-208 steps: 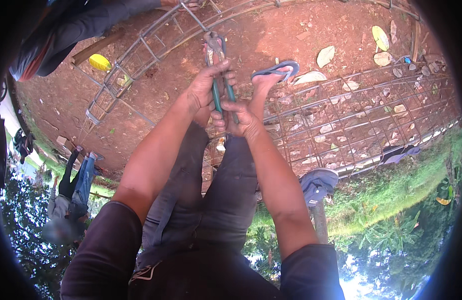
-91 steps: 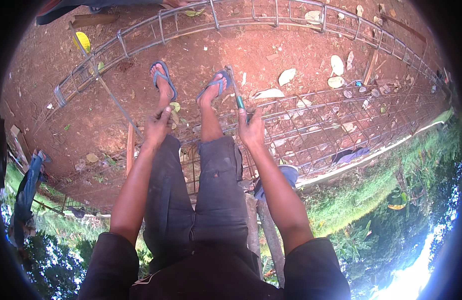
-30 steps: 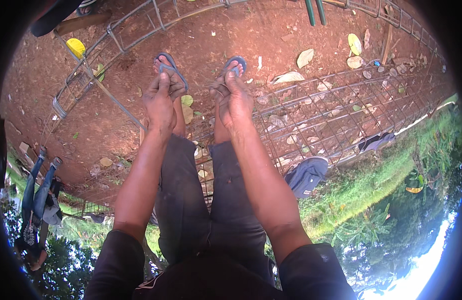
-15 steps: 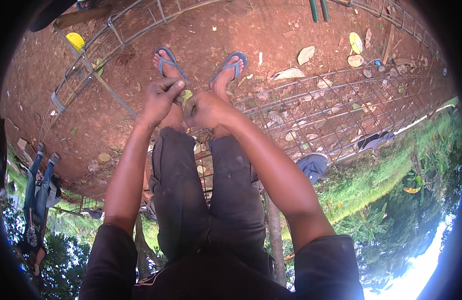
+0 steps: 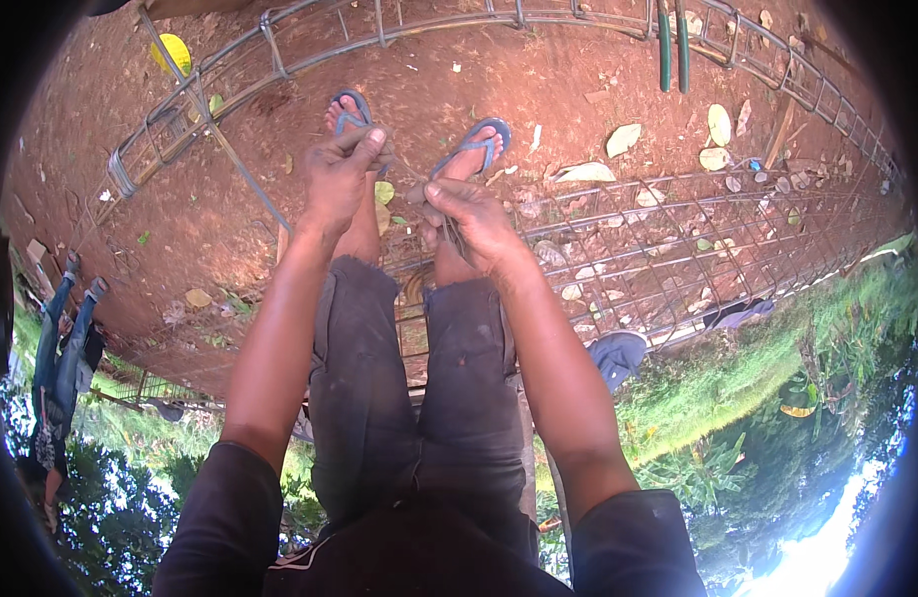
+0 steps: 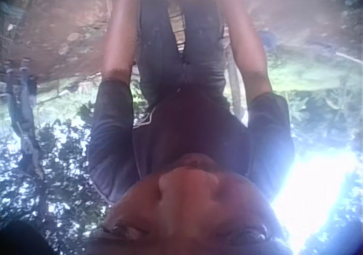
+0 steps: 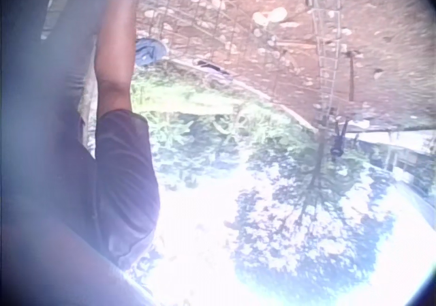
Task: The person assembles a metal frame structure on the ground using pliers to bend and secure wire ties at intersections. They repeatedly position the frame, wrap wire, and tighten connections while another person works nearby.
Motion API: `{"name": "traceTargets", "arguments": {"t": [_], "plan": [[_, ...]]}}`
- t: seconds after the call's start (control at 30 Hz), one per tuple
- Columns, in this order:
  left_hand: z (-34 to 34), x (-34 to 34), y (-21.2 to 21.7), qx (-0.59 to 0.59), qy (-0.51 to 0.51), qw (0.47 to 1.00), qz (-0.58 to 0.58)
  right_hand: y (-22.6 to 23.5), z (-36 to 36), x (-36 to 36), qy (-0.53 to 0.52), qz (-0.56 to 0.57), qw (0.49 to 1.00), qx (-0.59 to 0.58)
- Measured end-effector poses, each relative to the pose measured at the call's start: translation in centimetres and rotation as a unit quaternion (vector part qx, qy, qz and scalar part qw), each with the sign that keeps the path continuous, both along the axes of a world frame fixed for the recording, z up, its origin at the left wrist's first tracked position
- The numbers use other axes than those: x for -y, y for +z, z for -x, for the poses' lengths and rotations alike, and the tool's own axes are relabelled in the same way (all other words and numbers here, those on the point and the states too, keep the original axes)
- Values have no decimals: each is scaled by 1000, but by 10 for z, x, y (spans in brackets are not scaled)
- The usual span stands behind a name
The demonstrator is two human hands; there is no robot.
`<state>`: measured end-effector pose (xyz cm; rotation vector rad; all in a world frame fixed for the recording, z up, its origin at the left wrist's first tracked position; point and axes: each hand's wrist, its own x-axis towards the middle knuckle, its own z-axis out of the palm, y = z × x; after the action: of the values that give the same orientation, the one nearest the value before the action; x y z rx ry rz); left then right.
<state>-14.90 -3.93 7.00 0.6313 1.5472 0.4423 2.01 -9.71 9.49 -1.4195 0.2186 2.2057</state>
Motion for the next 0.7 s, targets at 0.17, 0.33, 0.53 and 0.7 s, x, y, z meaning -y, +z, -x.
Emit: {"name": "traceTargets", "arguments": {"t": [0.17,0.33,0.53,0.7], "plan": [[-1,4,3,-106,-72,956,-265,-15,2,-9,60,41,997,16],[2,11,-11,-86,79,987,-111,-4,23,-6,-9,48,999,-15],[3,2,-18,-13,8,996,-89,-9,38,3,-44,62,997,29],[7,-33,-41,-215,-192,919,-269,-37,13,11,-108,11,979,175]]}}
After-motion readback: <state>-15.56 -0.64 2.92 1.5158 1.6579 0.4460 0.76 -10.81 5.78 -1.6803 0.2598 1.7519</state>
